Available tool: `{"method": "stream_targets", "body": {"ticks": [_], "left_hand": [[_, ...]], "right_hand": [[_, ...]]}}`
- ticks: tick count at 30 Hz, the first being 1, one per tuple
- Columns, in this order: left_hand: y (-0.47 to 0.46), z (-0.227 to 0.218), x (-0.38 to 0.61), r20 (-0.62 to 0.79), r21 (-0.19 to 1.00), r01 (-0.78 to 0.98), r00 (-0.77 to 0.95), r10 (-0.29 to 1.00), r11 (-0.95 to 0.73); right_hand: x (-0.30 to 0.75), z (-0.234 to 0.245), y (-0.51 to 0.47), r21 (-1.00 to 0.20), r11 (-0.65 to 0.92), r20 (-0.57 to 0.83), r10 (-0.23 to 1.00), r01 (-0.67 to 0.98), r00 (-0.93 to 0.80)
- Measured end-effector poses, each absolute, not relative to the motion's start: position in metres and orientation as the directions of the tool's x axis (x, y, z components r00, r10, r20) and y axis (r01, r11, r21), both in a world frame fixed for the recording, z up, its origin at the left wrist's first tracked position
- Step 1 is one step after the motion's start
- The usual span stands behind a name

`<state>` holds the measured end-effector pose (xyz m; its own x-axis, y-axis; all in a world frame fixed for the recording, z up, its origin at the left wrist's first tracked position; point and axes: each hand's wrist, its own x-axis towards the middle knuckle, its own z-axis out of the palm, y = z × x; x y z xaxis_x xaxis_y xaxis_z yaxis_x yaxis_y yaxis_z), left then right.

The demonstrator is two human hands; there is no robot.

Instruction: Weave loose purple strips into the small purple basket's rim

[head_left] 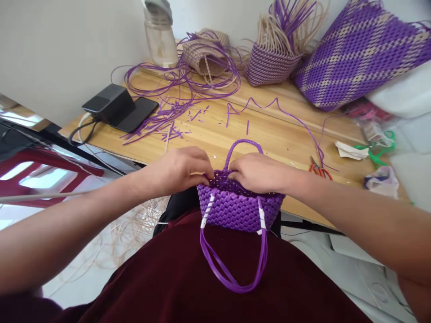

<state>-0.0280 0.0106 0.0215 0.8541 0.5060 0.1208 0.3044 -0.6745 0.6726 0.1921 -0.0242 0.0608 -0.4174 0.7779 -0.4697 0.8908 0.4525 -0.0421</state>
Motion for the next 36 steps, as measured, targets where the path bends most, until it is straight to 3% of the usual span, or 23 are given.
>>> {"method": "stream_targets", "body": {"ticks": [2, 4, 8, 11, 14, 17, 19, 21, 26, 32, 36], "left_hand": [[0.012, 0.030, -0.028, 0.087, 0.518, 0.180, 0.961, 0.261, -0.836], [0.013, 0.034, -0.024, 0.003, 0.379, 0.091, 0.995, 0.099, -0.921], [0.009, 0.030, -0.013, -0.010, 0.207, -0.021, 1.000, -0.023, -0.978], [0.005, 0.023, -0.011, 0.070, 0.254, -0.083, 0.995, -0.067, -0.964], [0.001, 0.017, -0.016, 0.180, 0.449, -0.099, 0.983, -0.018, -0.888], [-0.004, 0.011, -0.023, 0.242, 0.667, -0.019, 0.951, 0.192, -0.745], [-0.006, 0.007, -0.027, 0.246, 0.753, 0.034, 0.911, 0.330, -0.657], [-0.007, 0.006, -0.031, 0.234, 0.789, 0.053, 0.895, 0.379, -0.613], [-0.004, 0.007, -0.044, 0.231, 0.731, 0.064, 0.913, 0.335, -0.679], [-0.006, 0.005, -0.054, 0.365, 0.595, 0.125, 0.838, 0.406, -0.794], [-0.003, 0.018, -0.042, 0.281, 0.362, 0.057, 0.945, 0.167, -0.931]], "right_hand": [[0.185, 0.065, -0.018, -0.014, 0.518, -0.448, 0.761, 0.855, -0.469], [0.176, 0.070, -0.014, 0.027, 0.583, -0.434, 0.738, 0.812, -0.516], [0.162, 0.077, -0.013, 0.064, 0.635, -0.434, 0.713, 0.770, -0.551], [0.163, 0.078, -0.017, 0.048, 0.629, -0.434, 0.713, 0.776, -0.551], [0.168, 0.081, -0.020, 0.012, 0.609, -0.465, 0.706, 0.793, -0.535], [0.168, 0.086, -0.022, 0.004, 0.568, -0.548, 0.690, 0.823, -0.473], [0.164, 0.087, -0.022, 0.027, 0.542, -0.577, 0.694, 0.840, -0.430], [0.160, 0.086, -0.022, 0.051, 0.525, -0.584, 0.706, 0.849, -0.401], [0.160, 0.080, -0.019, 0.061, 0.504, -0.569, 0.727, 0.861, -0.385], [0.161, 0.077, -0.018, 0.049, 0.499, -0.563, 0.729, 0.865, -0.389], [0.157, 0.075, -0.020, 0.031, 0.466, -0.503, 0.772, 0.884, -0.389]]}}
